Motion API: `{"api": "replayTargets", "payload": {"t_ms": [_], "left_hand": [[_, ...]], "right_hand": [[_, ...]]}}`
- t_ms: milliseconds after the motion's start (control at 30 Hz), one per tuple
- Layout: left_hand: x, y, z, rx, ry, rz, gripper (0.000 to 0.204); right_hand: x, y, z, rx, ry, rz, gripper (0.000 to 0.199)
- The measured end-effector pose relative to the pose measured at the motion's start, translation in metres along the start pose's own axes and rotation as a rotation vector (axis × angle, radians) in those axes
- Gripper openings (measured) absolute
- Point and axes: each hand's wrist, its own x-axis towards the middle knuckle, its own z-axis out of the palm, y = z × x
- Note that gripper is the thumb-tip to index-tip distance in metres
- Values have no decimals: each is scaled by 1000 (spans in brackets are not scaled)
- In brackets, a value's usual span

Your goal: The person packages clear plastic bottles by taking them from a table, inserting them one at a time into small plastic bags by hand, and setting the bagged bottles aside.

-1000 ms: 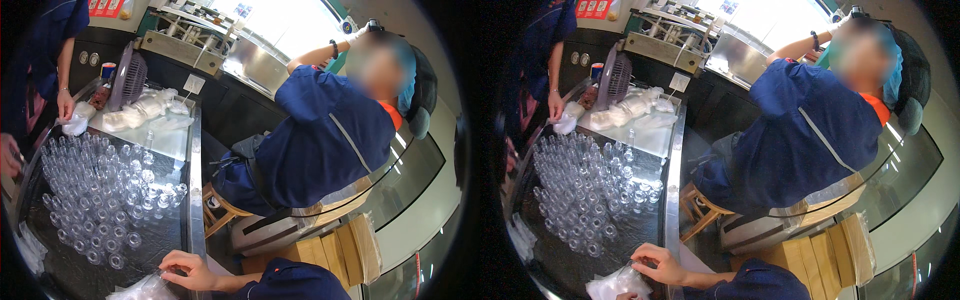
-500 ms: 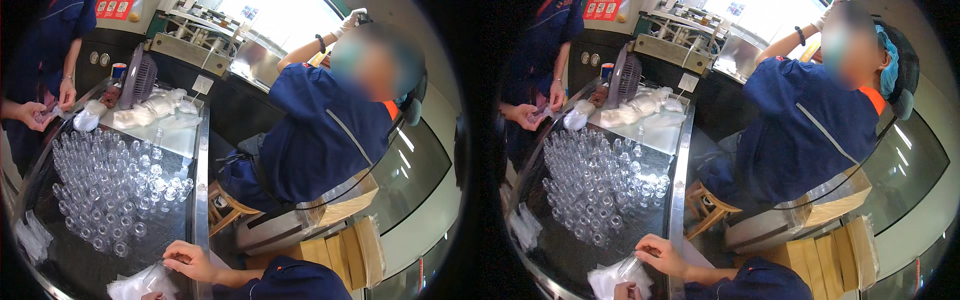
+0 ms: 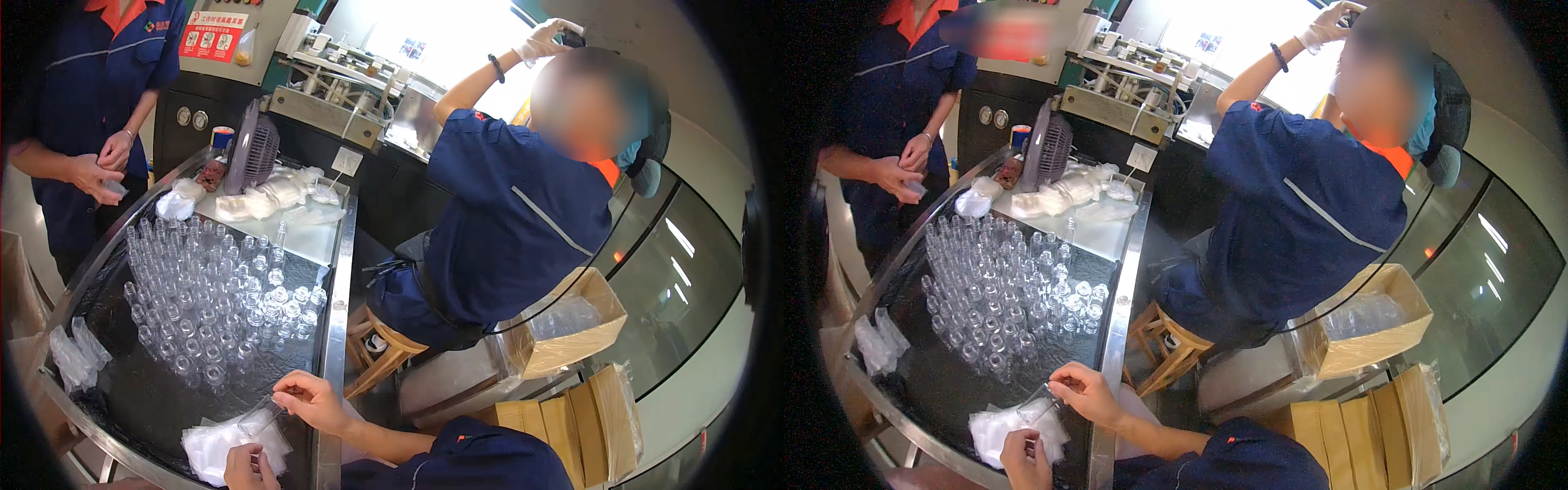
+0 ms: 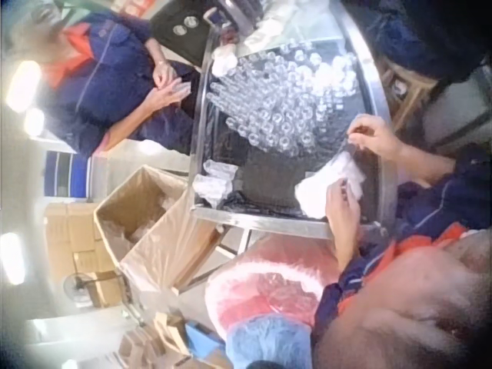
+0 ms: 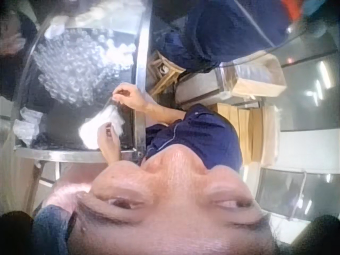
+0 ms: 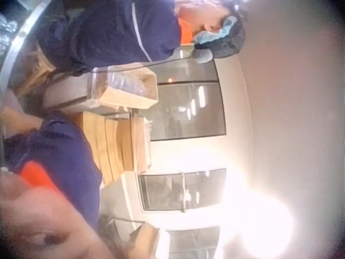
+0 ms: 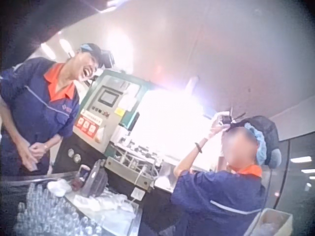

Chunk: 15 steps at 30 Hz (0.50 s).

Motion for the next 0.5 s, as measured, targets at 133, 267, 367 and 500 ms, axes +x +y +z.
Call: {"api": "replayTargets", "payload": {"t_ms": [133, 267, 367, 500], "left_hand": [[-2, -9, 3, 5, 22, 42, 16], [-3, -11, 3, 12, 36, 71, 16], [-4, -12, 4, 5, 28, 66, 16], [0, -11, 4, 14, -24, 5, 16]], "right_hand": [[1, -1, 0, -30, -5, 33, 13], [-1, -5, 1, -48, 13, 63, 11], [-1, -9, 2, -57, 18, 75, 12], [1, -4, 1, -50, 20, 71, 12]]}}
